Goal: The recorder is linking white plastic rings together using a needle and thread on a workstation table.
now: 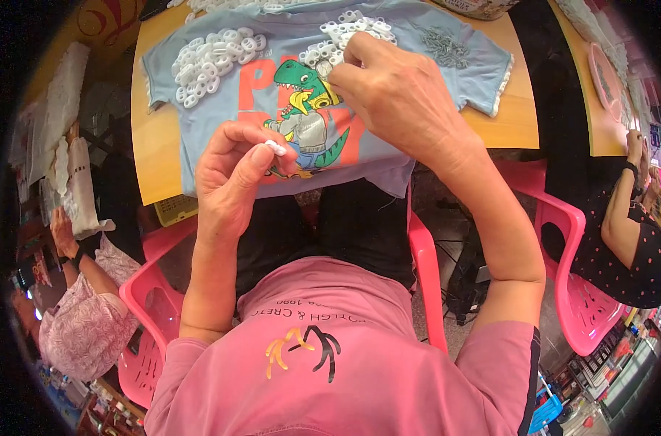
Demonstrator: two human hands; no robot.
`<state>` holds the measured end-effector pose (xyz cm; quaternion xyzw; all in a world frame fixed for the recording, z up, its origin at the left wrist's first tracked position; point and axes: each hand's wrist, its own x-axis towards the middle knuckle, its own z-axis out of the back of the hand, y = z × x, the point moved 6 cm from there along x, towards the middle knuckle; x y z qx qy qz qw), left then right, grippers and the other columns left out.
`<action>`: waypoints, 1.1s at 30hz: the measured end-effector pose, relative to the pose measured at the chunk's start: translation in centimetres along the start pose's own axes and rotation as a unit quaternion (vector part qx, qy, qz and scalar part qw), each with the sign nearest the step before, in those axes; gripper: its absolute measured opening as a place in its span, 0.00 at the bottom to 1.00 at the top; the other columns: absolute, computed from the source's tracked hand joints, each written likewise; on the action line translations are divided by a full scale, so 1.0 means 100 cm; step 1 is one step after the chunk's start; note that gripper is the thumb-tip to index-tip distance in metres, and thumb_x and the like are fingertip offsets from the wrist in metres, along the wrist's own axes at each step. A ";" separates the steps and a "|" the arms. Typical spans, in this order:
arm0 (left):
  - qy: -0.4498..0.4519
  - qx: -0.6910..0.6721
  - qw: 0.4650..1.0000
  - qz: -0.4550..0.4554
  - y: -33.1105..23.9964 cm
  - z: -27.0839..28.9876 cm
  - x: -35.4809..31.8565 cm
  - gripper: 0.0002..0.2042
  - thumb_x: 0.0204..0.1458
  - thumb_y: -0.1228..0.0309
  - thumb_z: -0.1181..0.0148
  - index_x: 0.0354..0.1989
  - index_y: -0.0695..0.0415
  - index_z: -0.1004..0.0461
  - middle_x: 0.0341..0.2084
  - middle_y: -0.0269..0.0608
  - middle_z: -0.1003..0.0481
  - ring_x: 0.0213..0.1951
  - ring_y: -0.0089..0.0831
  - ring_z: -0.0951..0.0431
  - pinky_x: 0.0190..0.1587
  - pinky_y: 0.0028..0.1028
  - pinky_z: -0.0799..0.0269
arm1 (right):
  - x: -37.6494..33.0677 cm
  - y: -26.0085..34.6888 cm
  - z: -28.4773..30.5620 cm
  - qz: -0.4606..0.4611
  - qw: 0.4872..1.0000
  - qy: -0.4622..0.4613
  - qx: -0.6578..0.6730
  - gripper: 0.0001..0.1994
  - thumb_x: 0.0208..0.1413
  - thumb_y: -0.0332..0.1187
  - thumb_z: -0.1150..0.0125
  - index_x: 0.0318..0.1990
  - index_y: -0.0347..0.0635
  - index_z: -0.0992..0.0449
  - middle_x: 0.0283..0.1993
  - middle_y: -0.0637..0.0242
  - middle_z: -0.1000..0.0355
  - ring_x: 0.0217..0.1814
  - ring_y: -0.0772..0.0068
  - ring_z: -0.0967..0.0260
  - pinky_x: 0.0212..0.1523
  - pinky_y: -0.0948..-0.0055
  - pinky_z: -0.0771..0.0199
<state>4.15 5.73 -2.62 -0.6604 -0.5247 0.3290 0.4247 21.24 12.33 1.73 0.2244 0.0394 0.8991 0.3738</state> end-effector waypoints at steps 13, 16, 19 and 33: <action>0.129 0.296 0.944 -0.070 -0.007 -0.032 0.011 0.05 0.53 0.83 0.42 0.37 0.64 0.29 0.36 0.43 0.24 0.40 0.28 0.26 0.45 0.26 0.30 | -0.049 -0.019 0.034 -0.015 1.000 0.023 -0.010 0.11 0.46 0.23 0.36 0.39 0.39 0.22 0.39 0.63 0.30 0.36 0.60 0.31 0.37 0.65 0.30; 0.122 0.283 0.951 -0.037 -0.006 -0.043 0.014 0.05 0.53 0.83 0.42 0.37 0.63 0.29 0.36 0.43 0.24 0.39 0.28 0.25 0.45 0.26 0.31 | -0.064 -0.036 0.045 -0.032 0.999 0.020 0.009 0.11 0.45 0.23 0.35 0.39 0.39 0.22 0.38 0.63 0.29 0.36 0.59 0.32 0.37 0.64 0.30; 0.118 0.242 0.963 0.003 -0.001 -0.058 0.030 0.05 0.55 0.82 0.43 0.39 0.64 0.30 0.36 0.44 0.24 0.40 0.28 0.24 0.46 0.27 0.30 | -0.080 -0.060 0.060 -0.033 0.999 0.001 0.012 0.10 0.45 0.23 0.35 0.38 0.38 0.22 0.36 0.62 0.28 0.35 0.59 0.31 0.37 0.64 0.30; 0.128 0.120 0.983 0.044 0.047 -0.124 0.095 0.03 0.57 0.77 0.42 0.36 0.64 0.28 0.29 0.34 0.24 0.31 0.16 0.26 0.33 0.17 0.32 | -0.081 -0.139 0.076 -0.170 0.980 -0.107 0.009 0.05 0.50 0.24 0.36 0.36 0.39 0.22 0.36 0.61 0.28 0.33 0.63 0.28 0.33 0.69 0.29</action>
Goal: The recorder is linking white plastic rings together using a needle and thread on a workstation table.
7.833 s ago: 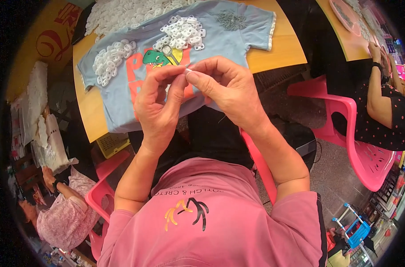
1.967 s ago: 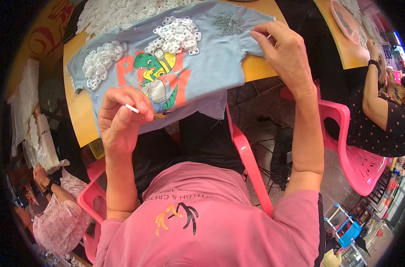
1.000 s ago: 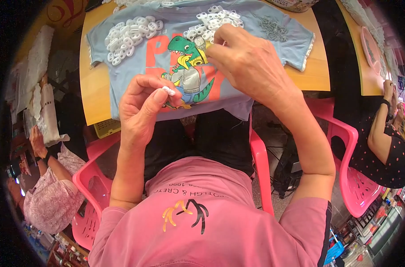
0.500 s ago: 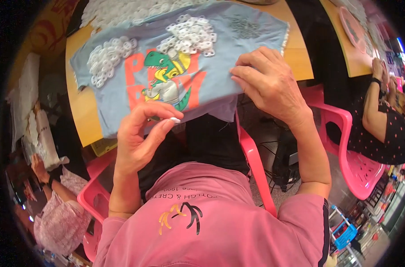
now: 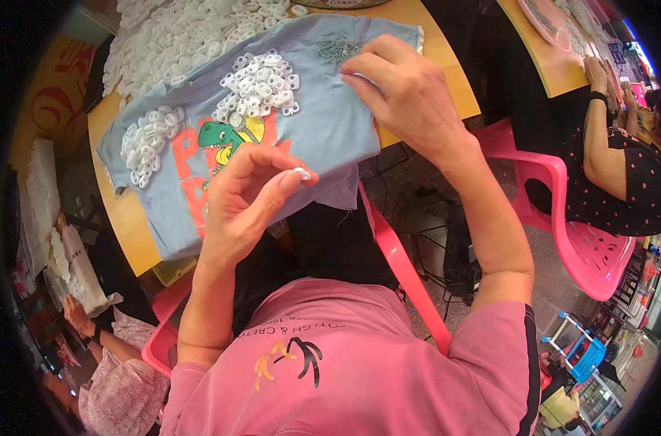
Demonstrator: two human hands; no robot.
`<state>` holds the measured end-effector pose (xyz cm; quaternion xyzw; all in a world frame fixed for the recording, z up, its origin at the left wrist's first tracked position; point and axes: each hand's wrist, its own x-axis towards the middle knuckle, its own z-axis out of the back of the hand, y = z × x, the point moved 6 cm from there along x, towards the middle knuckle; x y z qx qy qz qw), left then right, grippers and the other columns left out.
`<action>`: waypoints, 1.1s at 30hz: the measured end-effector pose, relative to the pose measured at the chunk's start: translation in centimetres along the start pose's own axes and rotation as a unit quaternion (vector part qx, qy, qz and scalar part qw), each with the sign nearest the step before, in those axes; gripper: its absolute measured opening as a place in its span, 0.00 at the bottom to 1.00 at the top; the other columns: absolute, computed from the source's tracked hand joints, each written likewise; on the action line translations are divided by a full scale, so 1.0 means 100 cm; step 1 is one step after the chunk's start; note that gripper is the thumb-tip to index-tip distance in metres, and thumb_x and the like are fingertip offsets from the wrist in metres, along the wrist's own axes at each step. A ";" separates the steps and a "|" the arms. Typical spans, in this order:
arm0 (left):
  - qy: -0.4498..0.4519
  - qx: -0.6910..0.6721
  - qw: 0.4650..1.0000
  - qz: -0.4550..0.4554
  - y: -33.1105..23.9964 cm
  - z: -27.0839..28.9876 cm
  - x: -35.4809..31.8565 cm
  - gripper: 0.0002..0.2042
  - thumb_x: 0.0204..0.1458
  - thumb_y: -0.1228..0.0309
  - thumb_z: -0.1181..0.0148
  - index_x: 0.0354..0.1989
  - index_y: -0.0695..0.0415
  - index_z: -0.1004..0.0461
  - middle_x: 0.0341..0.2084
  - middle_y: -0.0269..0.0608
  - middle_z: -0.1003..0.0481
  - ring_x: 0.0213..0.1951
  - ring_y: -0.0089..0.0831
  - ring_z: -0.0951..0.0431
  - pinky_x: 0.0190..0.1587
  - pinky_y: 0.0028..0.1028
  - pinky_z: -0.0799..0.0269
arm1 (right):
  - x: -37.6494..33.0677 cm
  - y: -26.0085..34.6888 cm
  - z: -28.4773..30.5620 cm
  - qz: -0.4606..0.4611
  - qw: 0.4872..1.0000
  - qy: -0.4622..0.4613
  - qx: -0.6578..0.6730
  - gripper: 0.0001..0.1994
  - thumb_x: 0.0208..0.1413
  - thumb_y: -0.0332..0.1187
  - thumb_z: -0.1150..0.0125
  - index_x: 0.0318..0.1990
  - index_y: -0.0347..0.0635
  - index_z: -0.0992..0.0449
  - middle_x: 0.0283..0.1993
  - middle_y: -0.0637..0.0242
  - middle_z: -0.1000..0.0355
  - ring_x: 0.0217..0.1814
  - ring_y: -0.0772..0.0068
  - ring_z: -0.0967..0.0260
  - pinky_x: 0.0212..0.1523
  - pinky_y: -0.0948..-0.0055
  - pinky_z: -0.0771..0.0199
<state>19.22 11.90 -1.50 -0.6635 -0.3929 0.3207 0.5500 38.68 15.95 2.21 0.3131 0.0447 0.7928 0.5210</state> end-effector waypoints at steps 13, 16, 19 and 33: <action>-0.017 -0.030 0.999 0.009 -0.002 0.010 -0.013 0.04 0.59 0.76 0.44 0.38 0.64 0.30 0.31 0.35 0.23 0.35 0.18 0.23 0.37 0.18 0.30 | 0.026 0.028 -0.029 0.160 0.976 0.056 -0.139 0.06 0.46 0.27 0.36 0.32 0.41 0.25 0.34 0.66 0.31 0.38 0.62 0.29 0.33 0.66 0.30; -0.032 -0.049 0.995 0.086 0.000 0.017 -0.025 0.05 0.59 0.75 0.45 0.39 0.63 0.30 0.32 0.38 0.23 0.36 0.19 0.22 0.38 0.18 0.29 | 0.023 0.040 -0.039 0.168 0.972 0.067 -0.152 0.06 0.46 0.26 0.37 0.33 0.40 0.26 0.35 0.65 0.30 0.37 0.61 0.29 0.33 0.67 0.29; -0.071 -0.104 0.991 0.035 0.004 0.028 -0.023 0.06 0.59 0.74 0.44 0.40 0.63 0.30 0.34 0.42 0.22 0.36 0.23 0.22 0.40 0.21 0.28 | 0.026 0.053 -0.022 0.140 0.987 0.028 -0.070 0.06 0.47 0.24 0.37 0.33 0.39 0.27 0.35 0.65 0.28 0.34 0.62 0.29 0.32 0.70 0.29; -0.095 -0.206 0.974 -0.006 0.012 0.045 -0.046 0.08 0.57 0.72 0.40 0.41 0.62 0.28 0.33 0.40 0.22 0.35 0.25 0.22 0.41 0.22 0.28 | -0.040 0.104 -0.062 -0.229 0.809 -0.019 0.541 0.09 0.62 0.31 0.43 0.45 0.35 0.25 0.34 0.69 0.28 0.31 0.81 0.34 0.36 0.81 0.33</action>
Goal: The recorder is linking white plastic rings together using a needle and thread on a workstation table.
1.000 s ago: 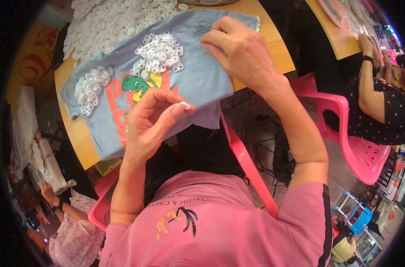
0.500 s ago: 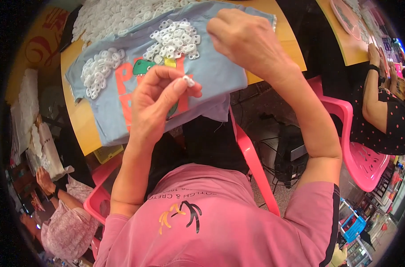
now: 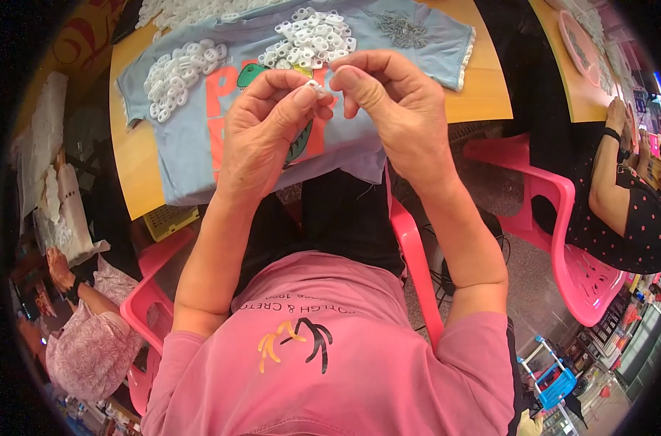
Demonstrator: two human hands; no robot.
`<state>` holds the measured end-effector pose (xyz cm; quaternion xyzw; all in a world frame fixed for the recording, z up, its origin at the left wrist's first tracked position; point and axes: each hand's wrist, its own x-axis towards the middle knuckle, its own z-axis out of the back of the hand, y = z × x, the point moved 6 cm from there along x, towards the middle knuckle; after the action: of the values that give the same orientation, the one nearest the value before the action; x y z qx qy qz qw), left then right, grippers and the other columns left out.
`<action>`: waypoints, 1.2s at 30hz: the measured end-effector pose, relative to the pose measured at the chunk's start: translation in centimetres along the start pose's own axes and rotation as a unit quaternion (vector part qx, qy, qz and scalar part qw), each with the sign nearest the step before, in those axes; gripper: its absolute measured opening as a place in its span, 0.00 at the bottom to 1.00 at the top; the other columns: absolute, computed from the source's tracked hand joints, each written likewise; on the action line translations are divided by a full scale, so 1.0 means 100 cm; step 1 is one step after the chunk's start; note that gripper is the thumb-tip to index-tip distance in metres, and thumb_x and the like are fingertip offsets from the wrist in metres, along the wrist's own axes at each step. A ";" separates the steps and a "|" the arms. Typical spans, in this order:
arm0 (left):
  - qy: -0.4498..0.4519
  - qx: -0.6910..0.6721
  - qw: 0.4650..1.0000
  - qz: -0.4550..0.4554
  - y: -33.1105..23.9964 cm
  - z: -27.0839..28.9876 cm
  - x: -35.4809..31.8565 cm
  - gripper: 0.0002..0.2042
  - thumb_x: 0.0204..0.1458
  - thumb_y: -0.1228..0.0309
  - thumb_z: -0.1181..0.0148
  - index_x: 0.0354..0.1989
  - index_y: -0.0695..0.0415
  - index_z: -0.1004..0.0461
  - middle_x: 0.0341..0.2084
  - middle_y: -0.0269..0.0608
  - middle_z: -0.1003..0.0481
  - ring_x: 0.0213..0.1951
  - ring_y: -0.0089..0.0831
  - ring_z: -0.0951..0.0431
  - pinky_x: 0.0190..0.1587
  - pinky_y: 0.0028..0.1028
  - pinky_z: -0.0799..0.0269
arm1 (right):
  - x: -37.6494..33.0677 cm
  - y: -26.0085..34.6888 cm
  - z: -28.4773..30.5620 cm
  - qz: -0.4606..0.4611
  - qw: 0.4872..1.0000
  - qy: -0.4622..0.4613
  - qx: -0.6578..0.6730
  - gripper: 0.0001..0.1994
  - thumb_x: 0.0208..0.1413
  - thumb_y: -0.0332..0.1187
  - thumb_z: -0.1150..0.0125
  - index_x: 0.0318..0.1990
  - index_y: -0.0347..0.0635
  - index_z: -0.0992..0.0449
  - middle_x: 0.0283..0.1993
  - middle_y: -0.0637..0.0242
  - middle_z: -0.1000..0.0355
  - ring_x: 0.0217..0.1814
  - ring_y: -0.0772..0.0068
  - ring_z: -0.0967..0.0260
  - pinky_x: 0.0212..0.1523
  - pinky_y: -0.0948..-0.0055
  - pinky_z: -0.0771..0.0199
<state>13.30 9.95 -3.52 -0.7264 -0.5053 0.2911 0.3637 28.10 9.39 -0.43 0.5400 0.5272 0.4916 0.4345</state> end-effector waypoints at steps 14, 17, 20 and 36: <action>-0.009 0.013 1.000 -0.013 0.000 0.007 -0.007 0.09 0.56 0.70 0.39 0.40 0.62 0.27 0.32 0.35 0.23 0.34 0.20 0.25 0.40 0.20 0.28 | -0.008 -0.015 -0.017 -0.059 0.998 0.003 0.019 0.09 0.61 0.34 0.41 0.41 0.38 0.25 0.29 0.74 0.31 0.28 0.85 0.39 0.29 0.83 0.38; -0.009 0.021 1.000 -0.017 0.000 0.008 -0.006 0.09 0.56 0.70 0.39 0.39 0.62 0.27 0.32 0.35 0.24 0.34 0.20 0.25 0.40 0.20 0.28 | -0.008 -0.011 -0.018 -0.015 0.999 -0.006 -0.043 0.09 0.61 0.33 0.41 0.41 0.36 0.25 0.30 0.73 0.31 0.28 0.86 0.38 0.29 0.84 0.38; -0.019 0.021 0.999 -0.021 -0.001 0.006 -0.006 0.09 0.56 0.70 0.39 0.39 0.62 0.27 0.31 0.34 0.24 0.34 0.20 0.25 0.39 0.20 0.28 | -0.008 -0.004 -0.017 0.053 0.995 -0.022 -0.087 0.09 0.61 0.32 0.41 0.41 0.35 0.26 0.31 0.73 0.30 0.28 0.86 0.37 0.29 0.84 0.37; -0.039 0.074 0.996 -0.043 0.001 0.004 -0.007 0.07 0.56 0.72 0.39 0.39 0.61 0.28 0.32 0.31 0.25 0.35 0.14 0.27 0.37 0.17 0.31 | -0.008 -0.017 -0.012 -0.039 0.999 -0.020 0.006 0.09 0.62 0.34 0.42 0.41 0.36 0.26 0.31 0.71 0.30 0.28 0.86 0.36 0.27 0.83 0.34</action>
<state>12.85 9.30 -3.81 -0.6636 -0.5267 0.3397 0.4084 26.72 8.64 -1.99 0.5312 0.5417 0.4609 0.4604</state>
